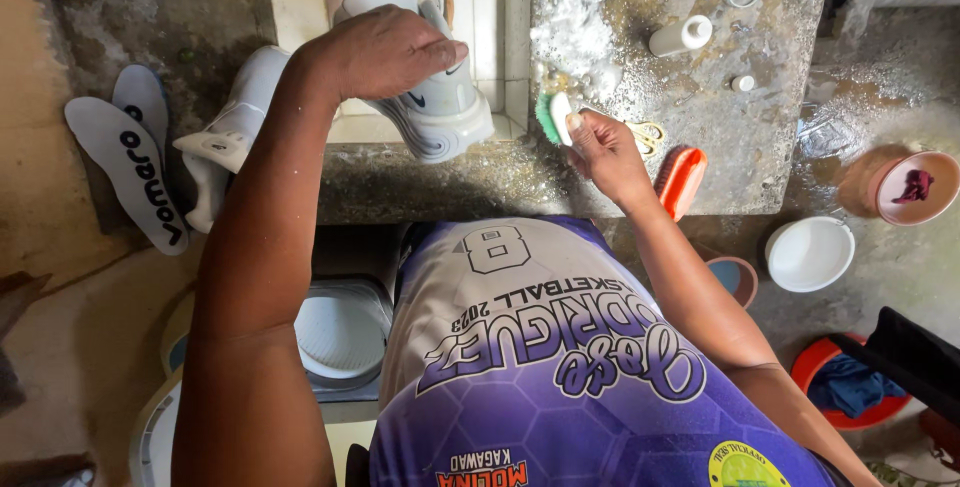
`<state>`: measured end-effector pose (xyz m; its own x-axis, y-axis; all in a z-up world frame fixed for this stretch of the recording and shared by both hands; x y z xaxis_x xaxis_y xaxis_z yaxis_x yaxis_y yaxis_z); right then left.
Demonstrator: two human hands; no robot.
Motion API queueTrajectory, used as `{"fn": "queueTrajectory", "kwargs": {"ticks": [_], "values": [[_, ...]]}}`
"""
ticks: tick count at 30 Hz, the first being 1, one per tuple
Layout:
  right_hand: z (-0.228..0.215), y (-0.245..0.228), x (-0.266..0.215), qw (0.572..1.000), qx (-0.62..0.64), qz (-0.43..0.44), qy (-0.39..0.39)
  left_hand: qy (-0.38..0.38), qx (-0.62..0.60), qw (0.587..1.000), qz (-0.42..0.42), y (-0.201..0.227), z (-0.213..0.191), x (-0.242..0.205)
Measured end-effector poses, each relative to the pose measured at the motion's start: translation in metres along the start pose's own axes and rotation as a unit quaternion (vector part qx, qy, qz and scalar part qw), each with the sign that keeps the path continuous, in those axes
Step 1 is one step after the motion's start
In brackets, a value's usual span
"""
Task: The person scrubs a white sneaker with a green brush, applies liquid from a bottle, and rinses the shoe under a tap. The person repeats the scrubbing and rinsing steps on different parts of the shoe.
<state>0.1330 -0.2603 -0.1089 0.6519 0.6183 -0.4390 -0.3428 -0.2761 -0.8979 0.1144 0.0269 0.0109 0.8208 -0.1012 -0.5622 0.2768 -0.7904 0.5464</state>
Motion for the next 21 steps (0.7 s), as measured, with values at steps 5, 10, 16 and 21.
{"fn": "queueTrajectory", "kwargs": {"ticks": [5,10,16,21], "values": [[-0.009,-0.002,-0.007,0.995,-0.094,-0.046,0.005,0.006,0.009,1.000,-0.006,-0.008,-0.001,0.011],[-0.010,-0.046,0.001,0.967,-0.221,-0.126,0.022,0.006,0.005,1.000,-0.015,-0.017,0.005,0.014],[0.065,-0.134,0.020,0.870,-0.410,-0.274,-0.003,-0.011,0.011,1.000,-0.020,-0.013,0.021,0.030],[0.082,-0.152,0.037,0.803,-0.512,-0.303,-0.033,-0.039,0.025,0.998,-0.029,-0.020,0.031,0.036]]}}
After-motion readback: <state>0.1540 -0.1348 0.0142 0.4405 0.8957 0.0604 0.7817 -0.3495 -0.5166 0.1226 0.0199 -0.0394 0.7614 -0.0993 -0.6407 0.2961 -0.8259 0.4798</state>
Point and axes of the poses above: each hand's wrist, its own x-axis towards the middle knuckle, its own z-axis out of the palm, y = z × x, the point moved 9 cm from there along x, towards the middle knuckle, and after that the axes turned 5 degrees about -z, right-handed, at the moved point
